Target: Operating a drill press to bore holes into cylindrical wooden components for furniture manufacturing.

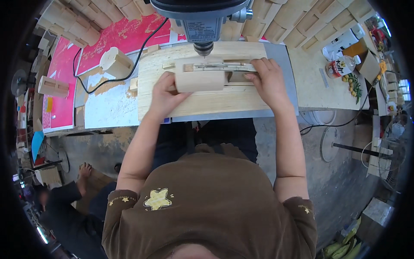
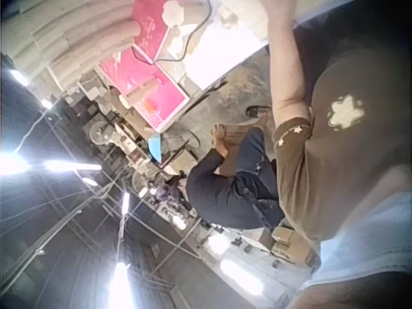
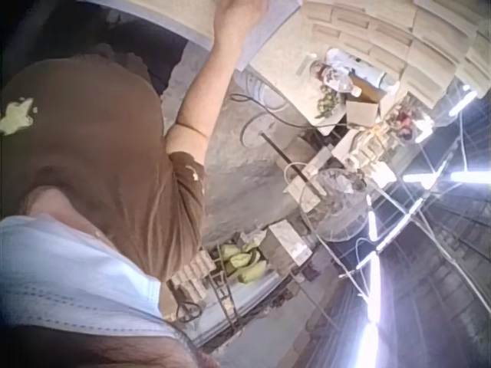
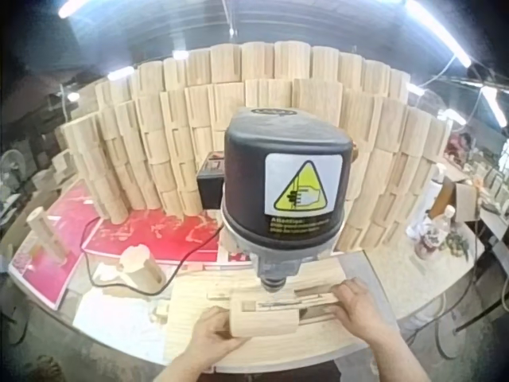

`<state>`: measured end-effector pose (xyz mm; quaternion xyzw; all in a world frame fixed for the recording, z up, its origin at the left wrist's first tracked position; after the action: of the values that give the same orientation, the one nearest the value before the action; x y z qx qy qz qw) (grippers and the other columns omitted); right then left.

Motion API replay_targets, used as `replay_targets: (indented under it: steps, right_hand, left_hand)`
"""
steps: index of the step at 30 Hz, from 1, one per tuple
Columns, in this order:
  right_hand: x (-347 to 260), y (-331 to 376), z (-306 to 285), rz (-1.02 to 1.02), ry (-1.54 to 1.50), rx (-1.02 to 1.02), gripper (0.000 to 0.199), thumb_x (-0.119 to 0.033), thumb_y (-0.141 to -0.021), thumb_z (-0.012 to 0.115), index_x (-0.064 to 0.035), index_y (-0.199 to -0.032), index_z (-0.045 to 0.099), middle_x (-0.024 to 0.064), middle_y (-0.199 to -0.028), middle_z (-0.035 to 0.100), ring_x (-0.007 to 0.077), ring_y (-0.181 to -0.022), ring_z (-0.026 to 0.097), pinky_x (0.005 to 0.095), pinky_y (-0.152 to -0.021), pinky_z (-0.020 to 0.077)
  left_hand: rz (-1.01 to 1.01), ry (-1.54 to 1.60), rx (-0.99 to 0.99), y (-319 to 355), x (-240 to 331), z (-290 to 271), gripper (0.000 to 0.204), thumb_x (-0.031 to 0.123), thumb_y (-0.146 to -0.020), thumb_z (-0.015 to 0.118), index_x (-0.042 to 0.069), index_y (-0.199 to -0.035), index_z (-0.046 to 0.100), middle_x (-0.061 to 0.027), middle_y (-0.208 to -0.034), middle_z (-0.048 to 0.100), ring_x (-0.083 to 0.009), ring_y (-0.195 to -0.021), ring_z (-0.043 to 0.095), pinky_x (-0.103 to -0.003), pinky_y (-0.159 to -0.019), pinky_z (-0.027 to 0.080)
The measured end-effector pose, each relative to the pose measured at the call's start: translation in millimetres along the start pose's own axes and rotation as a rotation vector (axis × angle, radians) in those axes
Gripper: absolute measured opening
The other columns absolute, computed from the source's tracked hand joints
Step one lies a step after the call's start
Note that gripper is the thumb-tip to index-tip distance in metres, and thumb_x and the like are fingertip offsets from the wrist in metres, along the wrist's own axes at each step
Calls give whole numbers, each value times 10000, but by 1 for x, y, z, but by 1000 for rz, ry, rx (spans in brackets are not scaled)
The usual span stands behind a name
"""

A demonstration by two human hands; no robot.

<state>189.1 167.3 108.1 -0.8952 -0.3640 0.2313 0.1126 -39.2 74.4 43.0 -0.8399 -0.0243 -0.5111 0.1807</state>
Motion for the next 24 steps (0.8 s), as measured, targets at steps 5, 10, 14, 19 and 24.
replay_targets:
  steps: [5, 10, 14, 19, 24]
  right_hand:
    - [-3, 11, -8, -60, -61, -19, 308, -117, -707, 686, -15, -968, 560, 139, -911, 574, 344, -845, 503, 413, -741, 411]
    - [-29, 20, -4, -66, -55, -37, 312, -116, -706, 685, -17, -972, 557, 137, -907, 570, 347, -853, 503, 410, -753, 413]
    - [-37, 18, 0, -75, -60, -47, 313, -109, -707, 683, -21, -981, 560, 133, -906, 566, 346, -865, 503, 411, -752, 415]
    - [-36, 17, 0, -87, -69, -27, 309, -108, -704, 683, -24, -974, 559, 128, -902, 564, 342, -869, 502, 410, -752, 416]
    - [-36, 19, -1, -110, -57, -28, 319, -102, -694, 690, -24, -973, 558, 129, -903, 562, 336, -874, 501, 408, -762, 416]
  left_hand:
    - [68, 85, 3, 33, -3, -79, 256, 30, -654, 769, 18, -867, 627, -14, -751, 571, -99, -709, 557, -214, -604, 479]
    - [-617, 759, 50, 57, -15, -103, 195, 160, -763, 712, -8, -791, 618, -11, -589, 553, -54, -443, 444, -201, -464, 410]
    - [-779, 639, 126, 69, -18, -85, 265, 242, -802, 688, 8, -724, 592, -7, -548, 520, -52, -379, 375, -205, -368, 328]
    - [-815, 755, 99, 67, -22, -59, 325, 293, -830, 665, 0, -715, 579, -8, -544, 505, -53, -391, 377, -207, -382, 329]
    - [-775, 780, -50, 51, -7, -14, 403, 380, -856, 630, -3, -741, 575, -12, -574, 508, -64, -447, 416, -207, -439, 365]
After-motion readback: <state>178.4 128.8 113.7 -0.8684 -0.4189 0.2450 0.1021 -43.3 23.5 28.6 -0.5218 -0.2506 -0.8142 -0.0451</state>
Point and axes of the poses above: each hand's wrist, its own y-axis away from the middle knuckle, its own z-axis out of the palm, x = y × z, the point moved 9 cm from there along -y, towards the middle knuckle
